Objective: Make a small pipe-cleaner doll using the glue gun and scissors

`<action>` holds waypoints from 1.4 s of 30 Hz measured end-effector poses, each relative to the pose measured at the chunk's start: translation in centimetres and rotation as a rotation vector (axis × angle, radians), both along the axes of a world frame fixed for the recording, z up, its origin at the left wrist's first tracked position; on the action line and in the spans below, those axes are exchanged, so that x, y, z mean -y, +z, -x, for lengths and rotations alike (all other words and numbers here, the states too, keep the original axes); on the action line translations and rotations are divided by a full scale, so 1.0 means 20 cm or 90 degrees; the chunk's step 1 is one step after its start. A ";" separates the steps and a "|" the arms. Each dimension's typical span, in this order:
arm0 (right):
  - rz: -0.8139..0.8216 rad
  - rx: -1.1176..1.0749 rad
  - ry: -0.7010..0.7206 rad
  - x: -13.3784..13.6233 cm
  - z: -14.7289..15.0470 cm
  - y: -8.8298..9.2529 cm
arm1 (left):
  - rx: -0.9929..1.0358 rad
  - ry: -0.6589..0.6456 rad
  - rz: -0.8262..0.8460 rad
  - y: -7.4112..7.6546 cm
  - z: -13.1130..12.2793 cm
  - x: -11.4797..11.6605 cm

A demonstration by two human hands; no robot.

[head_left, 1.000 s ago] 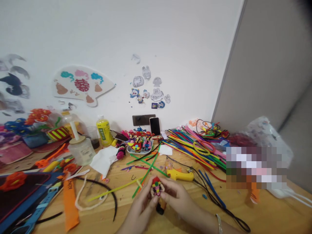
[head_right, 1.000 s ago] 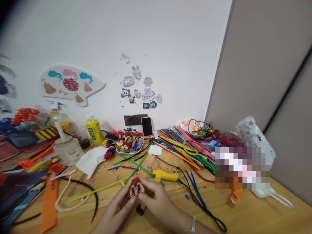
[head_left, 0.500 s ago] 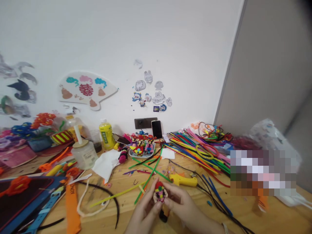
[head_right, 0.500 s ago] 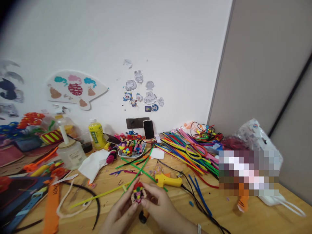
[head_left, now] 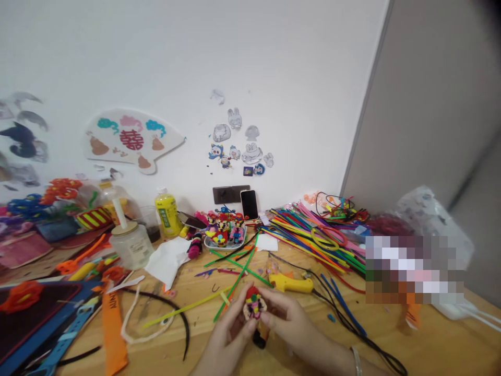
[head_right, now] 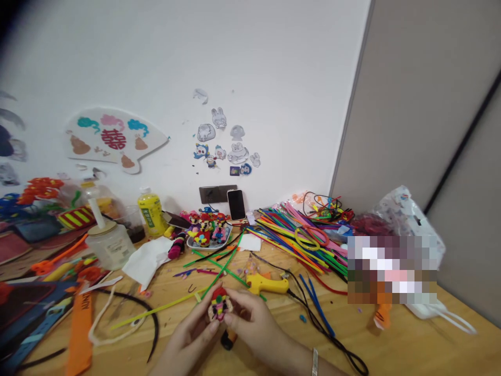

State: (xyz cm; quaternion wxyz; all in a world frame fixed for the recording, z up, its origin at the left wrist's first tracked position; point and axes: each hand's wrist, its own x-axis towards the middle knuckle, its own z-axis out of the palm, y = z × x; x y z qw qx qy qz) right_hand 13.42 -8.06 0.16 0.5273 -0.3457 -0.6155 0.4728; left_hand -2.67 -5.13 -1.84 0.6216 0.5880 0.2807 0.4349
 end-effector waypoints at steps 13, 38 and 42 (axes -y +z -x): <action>-0.010 0.010 -0.003 0.00 0.00 0.01 | -0.051 0.007 -0.036 -0.01 0.00 0.00; -0.032 0.066 -0.035 0.00 -0.01 0.00 | -0.009 -0.039 -0.021 0.02 -0.01 0.01; -0.023 0.075 -0.043 0.00 -0.01 -0.01 | -0.006 -0.030 -0.022 -0.02 0.00 0.01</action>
